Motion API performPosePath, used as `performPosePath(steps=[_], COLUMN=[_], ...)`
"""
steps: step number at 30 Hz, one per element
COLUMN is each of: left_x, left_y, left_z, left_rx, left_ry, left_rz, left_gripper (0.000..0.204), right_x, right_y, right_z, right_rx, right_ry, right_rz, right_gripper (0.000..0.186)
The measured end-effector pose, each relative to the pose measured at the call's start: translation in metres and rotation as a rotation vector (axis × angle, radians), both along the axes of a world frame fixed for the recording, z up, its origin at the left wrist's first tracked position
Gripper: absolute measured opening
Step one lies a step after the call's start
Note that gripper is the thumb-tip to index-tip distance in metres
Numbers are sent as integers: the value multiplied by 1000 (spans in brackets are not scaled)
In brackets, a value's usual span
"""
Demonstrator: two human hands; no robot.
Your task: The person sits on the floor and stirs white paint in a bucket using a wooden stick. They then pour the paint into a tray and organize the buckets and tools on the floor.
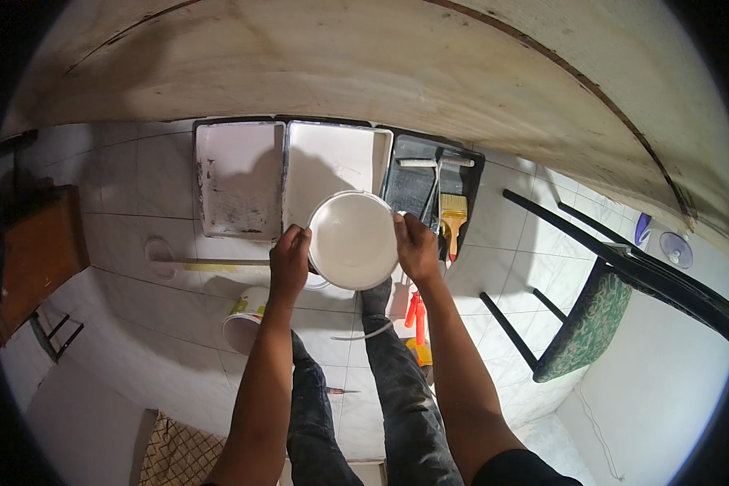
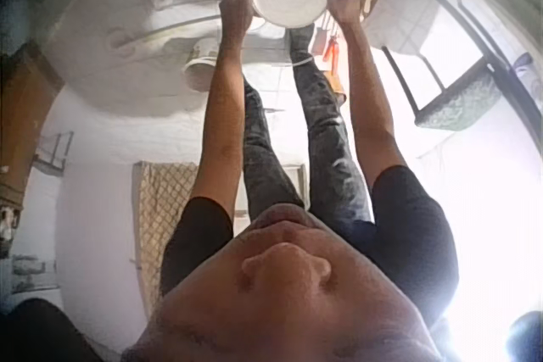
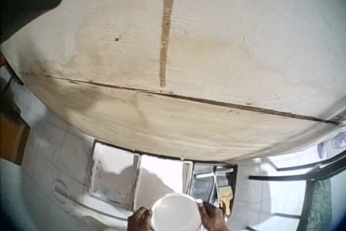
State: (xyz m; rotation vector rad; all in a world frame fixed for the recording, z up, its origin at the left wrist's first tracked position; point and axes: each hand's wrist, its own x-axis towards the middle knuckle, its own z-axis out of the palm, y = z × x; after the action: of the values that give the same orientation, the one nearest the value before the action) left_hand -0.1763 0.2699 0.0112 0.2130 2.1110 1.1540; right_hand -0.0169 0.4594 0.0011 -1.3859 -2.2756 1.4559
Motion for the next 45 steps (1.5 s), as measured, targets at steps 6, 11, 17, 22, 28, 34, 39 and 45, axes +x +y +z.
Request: performPosePath(steps=[6,11,17,22,28,34,39,45], left_x=[36,47,40,43,40,34,51,78], left_y=[-7,-4,-3,-21,-51,-83,-107,-146], left_z=[23,46,92,100,118,153,196,241], left_rx=[183,351,398,434,417,398,471,456], left_ry=[-98,-66,-52,66,133,94,71,-19], left_rz=[5,-101,-237,-223,-271,-394,-407,-453], left_gripper=[25,22,18,20,22,24,22,24], right_x=[7,23,15,14,16,40,77,115], right_y=[21,45,65,51,10,-30,-68,-137], right_z=[84,109,128,124,131,147,180,234], right_rx=[13,-87,76,114,100,68,84,53], right_ry=[-33,151,237,271,313,309,252,165], right_rz=[138,186,324,276,205,113,14,-145], right_gripper=[40,45,64,70,71,66,71,69])
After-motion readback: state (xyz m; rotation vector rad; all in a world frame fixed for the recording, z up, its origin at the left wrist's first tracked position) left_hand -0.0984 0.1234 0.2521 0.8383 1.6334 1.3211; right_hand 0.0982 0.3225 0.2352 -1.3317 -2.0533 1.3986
